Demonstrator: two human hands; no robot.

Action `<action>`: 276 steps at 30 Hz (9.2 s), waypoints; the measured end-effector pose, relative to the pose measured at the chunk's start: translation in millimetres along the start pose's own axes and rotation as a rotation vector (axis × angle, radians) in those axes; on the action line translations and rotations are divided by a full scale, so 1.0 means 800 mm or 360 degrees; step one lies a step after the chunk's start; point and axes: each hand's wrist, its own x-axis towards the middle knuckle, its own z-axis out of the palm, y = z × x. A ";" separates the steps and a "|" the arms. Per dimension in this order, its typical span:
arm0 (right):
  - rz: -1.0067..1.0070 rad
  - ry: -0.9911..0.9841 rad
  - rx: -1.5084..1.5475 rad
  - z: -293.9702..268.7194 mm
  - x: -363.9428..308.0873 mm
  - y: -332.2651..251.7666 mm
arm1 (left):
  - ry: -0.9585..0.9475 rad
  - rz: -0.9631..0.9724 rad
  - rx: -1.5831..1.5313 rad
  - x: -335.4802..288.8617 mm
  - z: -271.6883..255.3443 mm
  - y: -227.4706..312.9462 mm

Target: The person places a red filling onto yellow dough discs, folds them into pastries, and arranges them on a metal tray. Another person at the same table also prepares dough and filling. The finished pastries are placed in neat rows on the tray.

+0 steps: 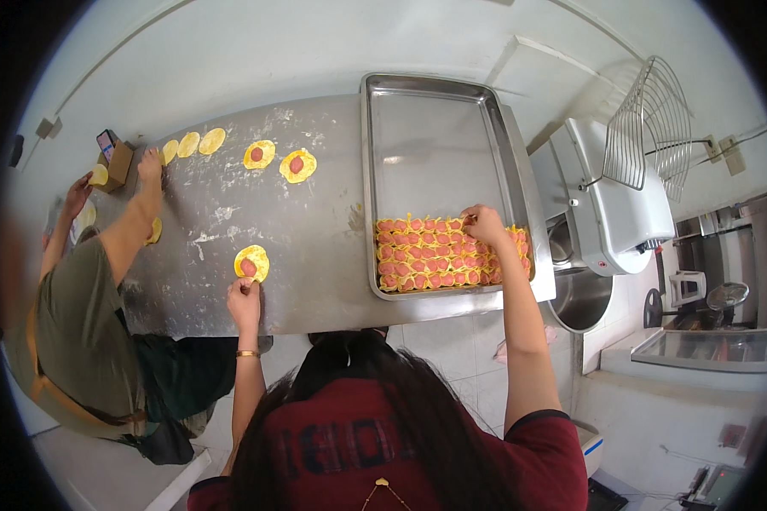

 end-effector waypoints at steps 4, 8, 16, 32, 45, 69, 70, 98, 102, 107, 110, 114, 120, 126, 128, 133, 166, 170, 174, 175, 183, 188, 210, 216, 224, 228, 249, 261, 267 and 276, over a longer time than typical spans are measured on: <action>0.0031 -0.0195 0.0111 -0.015 -0.001 -0.002 | 0.0037 0.0095 -0.0020 -0.017 0.004 0.014; 0.0020 -0.0295 0.0032 -0.018 0.008 0.001 | 0.0052 0.0076 -0.0098 -0.025 0.007 0.023; -0.0028 -0.0429 0.0044 -0.027 0.007 -0.011 | 0.0110 -0.0141 -0.0656 -0.018 0.025 -0.004; 0.0064 -0.0351 0.0118 -0.021 0.000 -0.015 | -0.0019 -0.0225 -0.0326 0.015 0.022 -0.031; -0.0238 0.0269 0.0932 0.034 -0.017 -0.167 | -0.0492 -0.0883 -0.1753 0.028 0.018 0.016; 0.0115 -0.0408 0.1906 0.246 -0.082 -0.318 | -0.1075 -0.0328 -0.1214 -0.037 0.016 0.058; 0.0112 -0.0409 0.1894 0.245 -0.082 -0.318 | -0.1085 -0.0315 -0.1306 -0.037 0.015 0.060; -0.0256 -0.0181 0.1136 0.211 -0.095 -0.296 | -0.0854 0.0441 -0.0799 -0.061 0.031 0.076; -0.0492 -0.0169 0.0879 0.207 -0.090 -0.293 | -0.0973 0.0211 -0.0735 -0.065 0.026 0.089; -0.0602 -0.0007 0.0805 0.199 -0.089 -0.297 | -0.0891 0.0386 -0.0521 -0.063 0.028 0.094; -0.0528 -0.0073 0.0496 0.193 -0.096 -0.295 | -0.0912 0.0543 -0.0452 -0.064 0.028 0.091; -0.0499 -0.0079 0.0606 0.195 -0.099 -0.300 | -0.1028 0.0463 -0.0461 -0.064 0.028 0.093; -0.0574 -0.0058 0.0681 0.200 -0.090 -0.301 | -0.1020 0.0462 -0.0173 -0.059 0.028 0.109; -0.0552 0.0086 0.0630 0.195 -0.090 -0.304 | -0.0993 0.0477 -0.0103 -0.063 0.029 0.106; -0.0611 0.0280 0.0432 0.190 -0.097 -0.300 | -0.0966 0.0471 -0.0311 -0.061 0.029 0.098; -0.0321 -0.0149 0.0462 0.194 -0.099 -0.298 | -0.1075 0.0482 -0.0615 -0.057 0.034 0.093; -0.0360 0.0173 0.0494 0.201 -0.102 -0.301 | -0.0938 0.0762 -0.0542 -0.050 0.049 0.096; -0.0322 0.0088 0.0510 0.205 -0.093 -0.301 | -0.0959 0.0712 -0.0510 -0.046 0.053 0.097; -0.0441 0.0031 0.0499 0.201 -0.086 -0.300 | -0.1049 0.0701 -0.0539 -0.039 0.053 0.097; -0.0458 0.0001 0.0521 0.198 -0.087 -0.301 | -0.1086 0.0686 -0.0565 -0.036 0.052 0.095; -0.0575 -0.0218 0.0136 0.180 -0.095 -0.323 | -0.0235 0.0257 -0.0349 0.053 -0.013 -0.008; -0.0636 -0.0146 -0.0080 0.179 -0.102 -0.330 | 0.0487 0.0024 0.0001 0.189 -0.084 -0.124; 0.0275 0.0651 0.0640 0.021 -0.163 -0.177 | 0.0181 -0.0673 -0.2010 0.356 -0.104 -0.214; 0.0420 0.0654 0.0189 -0.057 -0.098 -0.047 | -0.0102 -0.0661 -0.2406 0.223 -0.075 -0.161; 0.0035 0.0285 -0.0063 -0.025 0.010 0.040 | -0.0425 -0.0846 -0.2438 -0.007 -0.007 -0.018; -0.0093 -0.0008 -0.0094 -0.025 0.019 0.045 | -0.0503 -0.0845 -0.2345 -0.071 0.012 0.034; -0.0230 -0.0368 0.0124 -0.052 0.007 0.039 | -0.0671 -0.0870 -0.2221 -0.157 0.045 0.129; -0.0317 -0.0028 -0.0089 -0.050 -0.003 -0.015 | -0.0782 -0.0777 -0.2487 -0.152 0.046 0.165; -0.0485 -0.0675 0.1581 0.048 -0.044 -0.173 | -0.0763 -0.0550 -0.2692 -0.145 0.026 0.198; 0.0240 -0.0844 0.2228 0.192 -0.106 -0.281 | -0.0017 -0.0824 -0.2300 -0.155 0.042 0.135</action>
